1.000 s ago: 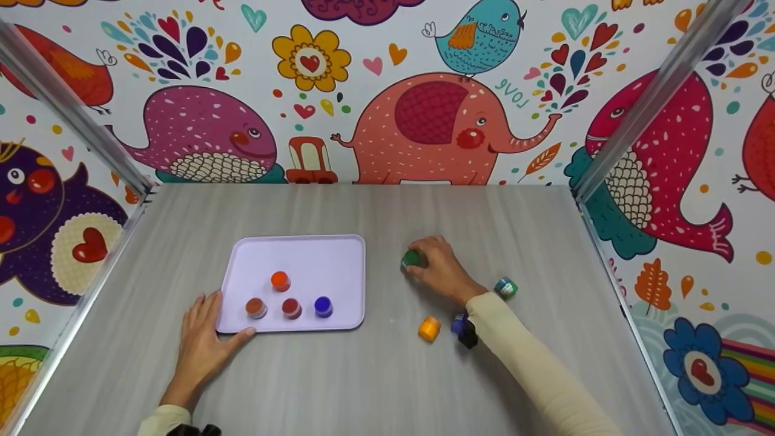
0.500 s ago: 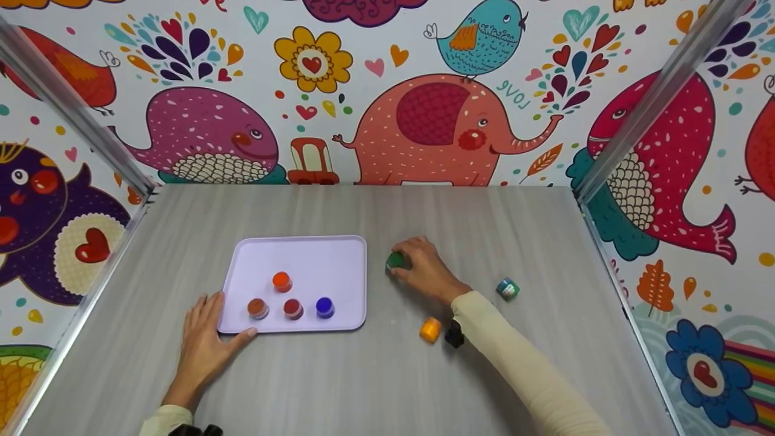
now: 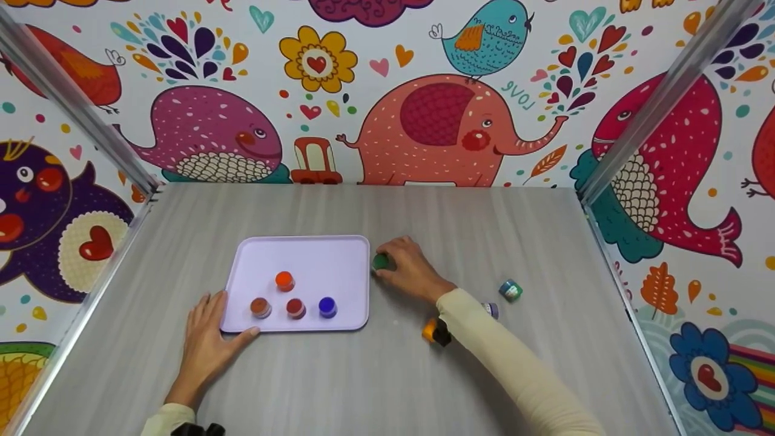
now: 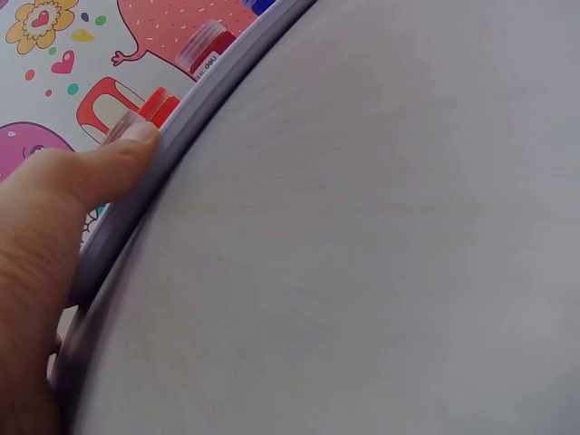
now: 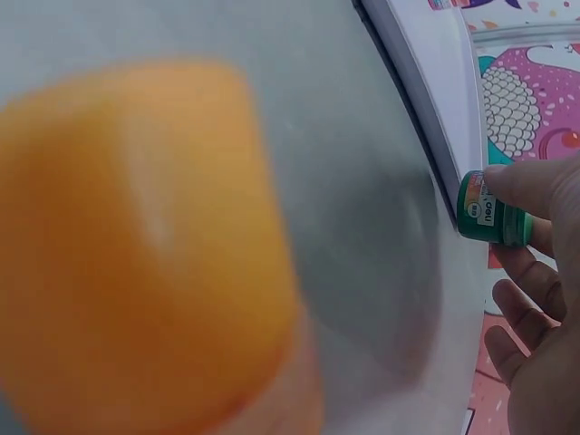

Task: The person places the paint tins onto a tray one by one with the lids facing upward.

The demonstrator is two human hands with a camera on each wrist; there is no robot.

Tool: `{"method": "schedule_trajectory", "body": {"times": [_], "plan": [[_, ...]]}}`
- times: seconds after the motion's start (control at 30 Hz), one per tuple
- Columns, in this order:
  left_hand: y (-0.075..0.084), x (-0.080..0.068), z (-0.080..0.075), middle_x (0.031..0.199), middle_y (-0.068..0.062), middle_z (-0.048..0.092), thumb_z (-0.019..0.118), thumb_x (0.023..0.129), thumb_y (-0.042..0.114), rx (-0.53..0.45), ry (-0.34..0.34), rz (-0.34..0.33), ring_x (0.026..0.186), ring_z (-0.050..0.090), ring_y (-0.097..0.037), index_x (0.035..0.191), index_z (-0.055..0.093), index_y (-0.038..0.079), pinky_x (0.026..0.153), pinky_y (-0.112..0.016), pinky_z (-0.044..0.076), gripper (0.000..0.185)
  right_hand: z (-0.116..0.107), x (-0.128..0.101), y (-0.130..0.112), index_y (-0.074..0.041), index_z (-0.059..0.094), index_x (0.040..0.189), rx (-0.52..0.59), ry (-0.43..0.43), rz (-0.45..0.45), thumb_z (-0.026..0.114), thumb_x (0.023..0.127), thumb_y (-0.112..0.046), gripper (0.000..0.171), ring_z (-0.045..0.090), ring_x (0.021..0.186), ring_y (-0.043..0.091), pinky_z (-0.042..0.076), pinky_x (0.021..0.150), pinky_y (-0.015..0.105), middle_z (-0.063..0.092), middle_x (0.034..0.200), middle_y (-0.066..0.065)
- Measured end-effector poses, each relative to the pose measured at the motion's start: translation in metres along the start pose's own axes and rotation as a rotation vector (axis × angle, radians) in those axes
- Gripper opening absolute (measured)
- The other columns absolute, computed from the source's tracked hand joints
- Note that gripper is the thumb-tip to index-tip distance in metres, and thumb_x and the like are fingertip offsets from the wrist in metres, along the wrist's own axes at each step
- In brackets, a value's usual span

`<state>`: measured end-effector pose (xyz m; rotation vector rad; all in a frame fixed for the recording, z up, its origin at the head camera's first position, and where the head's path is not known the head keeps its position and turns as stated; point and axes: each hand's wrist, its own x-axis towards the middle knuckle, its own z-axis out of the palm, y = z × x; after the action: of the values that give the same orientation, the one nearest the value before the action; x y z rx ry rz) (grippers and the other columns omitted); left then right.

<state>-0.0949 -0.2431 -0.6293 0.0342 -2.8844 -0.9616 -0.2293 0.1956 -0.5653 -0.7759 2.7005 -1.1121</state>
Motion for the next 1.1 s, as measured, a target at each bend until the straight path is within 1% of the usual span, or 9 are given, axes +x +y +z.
{"method": "schedule_trajectory", "body": {"times": [0.23,0.4,0.57,0.7,0.8,1.0,1.1], "plan": [[0.001,0.0,-0.001,0.172,-0.029,0.037,0.085,0.088,0.063,-0.004,-0.006,-0.009,0.165,0.014,-0.052,0.168,0.035,-0.004,0.133,-0.069,0.001,0.115,0.009,0.008,-0.009,-0.004,0.07,0.139,0.012,-0.021,-0.011,0.084,0.1,-0.014,0.043,0.054,0.121,0.022,0.055,0.108,0.045,0.066,0.125,0.002],[0.0,-0.001,-0.001,0.172,-0.028,0.036,0.086,0.087,0.061,-0.011,0.001,-0.009,0.165,0.013,-0.052,0.169,0.034,-0.002,0.133,-0.068,0.0,0.116,0.016,0.014,-0.014,-0.002,0.07,0.138,0.01,-0.034,-0.035,0.085,0.099,-0.013,0.044,0.054,0.121,0.023,0.055,0.108,0.045,0.067,0.125,0.005],[-0.001,-0.002,0.001,0.171,-0.028,0.038,0.088,0.086,0.058,-0.031,0.033,0.016,0.165,0.014,-0.052,0.168,0.036,-0.002,0.133,-0.068,0.001,0.115,0.023,0.017,-0.02,0.0,0.07,0.138,0.006,-0.043,-0.065,0.085,0.099,-0.013,0.044,0.054,0.121,0.024,0.055,0.107,0.045,0.066,0.126,0.007],[-0.001,-0.003,0.002,0.169,-0.028,0.04,0.089,0.086,0.056,-0.038,0.058,0.038,0.163,0.017,-0.053,0.167,0.039,-0.002,0.133,-0.07,0.003,0.112,0.027,0.02,-0.025,-0.001,0.07,0.138,0.012,-0.056,-0.063,0.085,0.099,-0.013,0.044,0.054,0.118,0.023,0.055,0.103,0.041,0.064,0.125,0.006],[0.0,-0.004,0.001,0.169,-0.028,0.041,0.088,0.087,0.057,-0.035,0.061,0.042,0.163,0.017,-0.053,0.167,0.039,-0.002,0.133,-0.07,0.004,0.111,0.032,0.023,-0.028,-0.002,0.07,0.138,0.011,-0.061,-0.067,0.085,0.099,-0.013,0.043,0.054,0.118,0.023,0.055,0.1,0.039,0.065,0.124,0.005],[0.0,-0.003,0.0,0.171,-0.027,0.038,0.085,0.088,0.059,-0.026,0.034,0.032,0.164,0.016,-0.051,0.168,0.036,-0.003,0.134,-0.067,0.002,0.113,0.041,0.027,-0.034,-0.002,0.071,0.136,-0.001,-0.071,-0.112,0.086,0.098,-0.011,0.042,0.055,0.123,0.026,0.054,0.106,0.044,0.069,0.124,0.006],[0.0,-0.003,0.0,0.172,-0.027,0.038,0.086,0.088,0.06,-0.03,0.031,0.028,0.165,0.015,-0.051,0.168,0.036,-0.003,0.134,-0.066,0.001,0.113,0.046,0.03,-0.036,-0.003,0.072,0.137,0.005,-0.086,-0.116,0.085,0.098,-0.012,0.042,0.055,0.122,0.025,0.054,0.108,0.044,0.068,0.125,0.006]]}}
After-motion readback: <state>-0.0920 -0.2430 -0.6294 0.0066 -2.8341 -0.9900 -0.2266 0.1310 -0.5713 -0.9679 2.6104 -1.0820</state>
